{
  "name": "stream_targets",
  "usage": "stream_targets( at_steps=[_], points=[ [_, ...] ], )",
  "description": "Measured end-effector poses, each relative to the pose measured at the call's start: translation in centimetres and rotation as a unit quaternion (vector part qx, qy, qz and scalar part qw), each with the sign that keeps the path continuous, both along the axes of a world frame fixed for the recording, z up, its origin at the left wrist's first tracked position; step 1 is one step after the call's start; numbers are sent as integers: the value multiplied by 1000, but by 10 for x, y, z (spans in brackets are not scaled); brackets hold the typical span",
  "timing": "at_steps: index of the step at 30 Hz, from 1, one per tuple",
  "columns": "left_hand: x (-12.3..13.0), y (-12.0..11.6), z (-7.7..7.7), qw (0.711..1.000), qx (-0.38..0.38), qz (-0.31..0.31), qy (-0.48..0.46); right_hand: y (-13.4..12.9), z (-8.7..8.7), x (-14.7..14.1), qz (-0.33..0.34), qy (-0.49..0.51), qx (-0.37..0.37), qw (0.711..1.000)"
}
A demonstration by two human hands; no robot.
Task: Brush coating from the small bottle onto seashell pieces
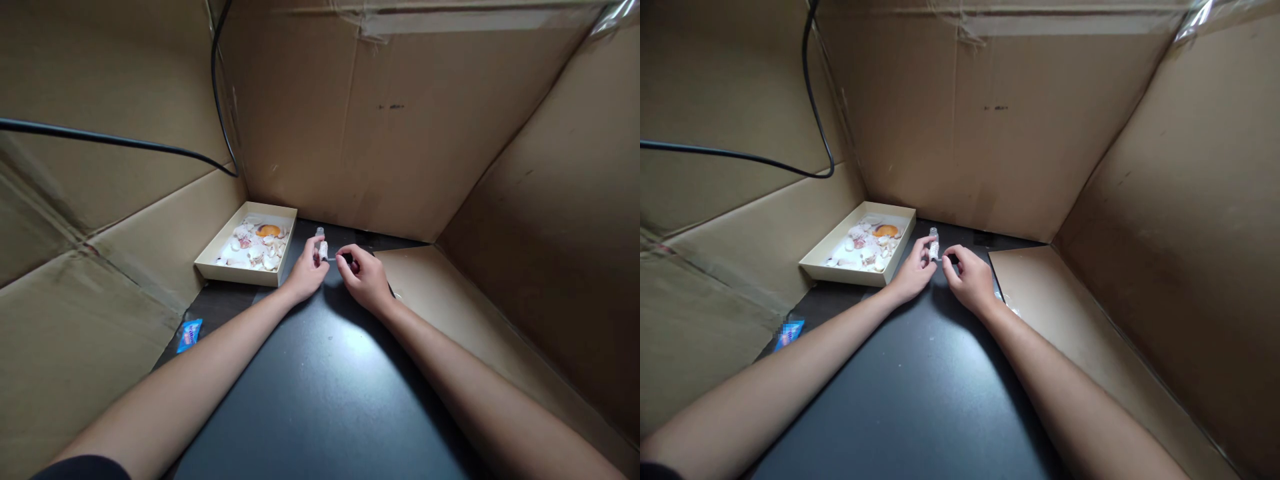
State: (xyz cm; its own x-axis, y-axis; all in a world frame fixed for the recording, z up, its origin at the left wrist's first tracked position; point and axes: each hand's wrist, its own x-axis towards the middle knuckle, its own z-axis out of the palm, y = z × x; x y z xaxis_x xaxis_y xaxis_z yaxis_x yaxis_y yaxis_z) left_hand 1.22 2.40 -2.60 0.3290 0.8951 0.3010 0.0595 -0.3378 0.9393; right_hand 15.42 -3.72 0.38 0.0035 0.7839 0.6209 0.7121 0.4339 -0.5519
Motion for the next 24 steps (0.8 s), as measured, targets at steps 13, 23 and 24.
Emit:
stream_targets(
  at_steps=[13, 23, 24],
  points=[
    [0, -1, 1, 1000, -3, 1, 0, 3, -4, 3, -8, 15, -15, 1000],
    [0, -3, 4, 1000, -13, 12, 4, 3, -6, 3, -12, 59, -34, 998],
    [0, -2, 4, 1000, -14, 10, 3, 3, -6, 3, -12, 63, -25, 998]
  ],
)
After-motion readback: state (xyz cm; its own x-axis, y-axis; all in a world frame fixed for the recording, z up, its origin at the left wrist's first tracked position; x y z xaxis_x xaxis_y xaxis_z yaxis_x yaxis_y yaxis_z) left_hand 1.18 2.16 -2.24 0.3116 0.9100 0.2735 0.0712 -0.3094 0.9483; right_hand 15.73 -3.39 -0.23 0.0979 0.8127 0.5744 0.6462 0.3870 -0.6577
